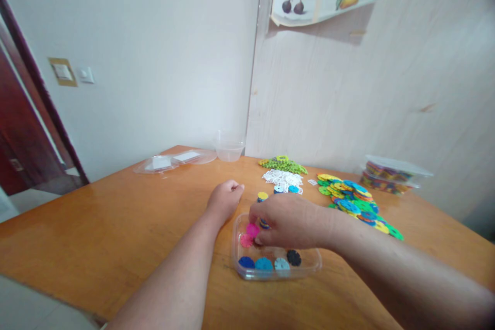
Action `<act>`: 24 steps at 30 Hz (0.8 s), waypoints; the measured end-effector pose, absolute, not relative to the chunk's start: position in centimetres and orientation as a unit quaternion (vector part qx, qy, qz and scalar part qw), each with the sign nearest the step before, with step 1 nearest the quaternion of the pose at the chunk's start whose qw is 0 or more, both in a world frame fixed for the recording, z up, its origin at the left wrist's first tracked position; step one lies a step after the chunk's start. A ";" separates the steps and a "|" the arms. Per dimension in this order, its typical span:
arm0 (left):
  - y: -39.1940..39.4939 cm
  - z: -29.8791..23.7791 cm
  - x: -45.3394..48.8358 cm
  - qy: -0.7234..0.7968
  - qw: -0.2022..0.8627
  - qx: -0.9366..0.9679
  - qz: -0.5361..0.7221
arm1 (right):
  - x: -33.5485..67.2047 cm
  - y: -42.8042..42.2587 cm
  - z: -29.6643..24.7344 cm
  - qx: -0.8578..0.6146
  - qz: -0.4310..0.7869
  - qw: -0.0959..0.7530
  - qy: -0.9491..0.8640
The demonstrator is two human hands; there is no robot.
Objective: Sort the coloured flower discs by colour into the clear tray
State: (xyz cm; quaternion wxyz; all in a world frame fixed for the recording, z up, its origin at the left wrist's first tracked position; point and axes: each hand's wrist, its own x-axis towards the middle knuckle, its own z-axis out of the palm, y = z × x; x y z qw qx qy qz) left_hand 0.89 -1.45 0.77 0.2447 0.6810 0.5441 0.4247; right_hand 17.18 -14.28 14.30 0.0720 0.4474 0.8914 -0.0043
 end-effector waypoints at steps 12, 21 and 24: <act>-1.5 1.1 1.0 0.559 0.242 0.677 0.412 | 15.4 -14.0 11.9 0.419 0.064 0.127 0.897; -1.4 0.8 0.9 0.555 0.257 0.674 0.414 | 16.3 -14.1 12.0 0.414 0.086 0.101 0.901; -1.5 0.9 1.0 0.558 0.256 0.673 0.412 | 16.3 -14.5 12.6 0.392 0.056 0.124 0.910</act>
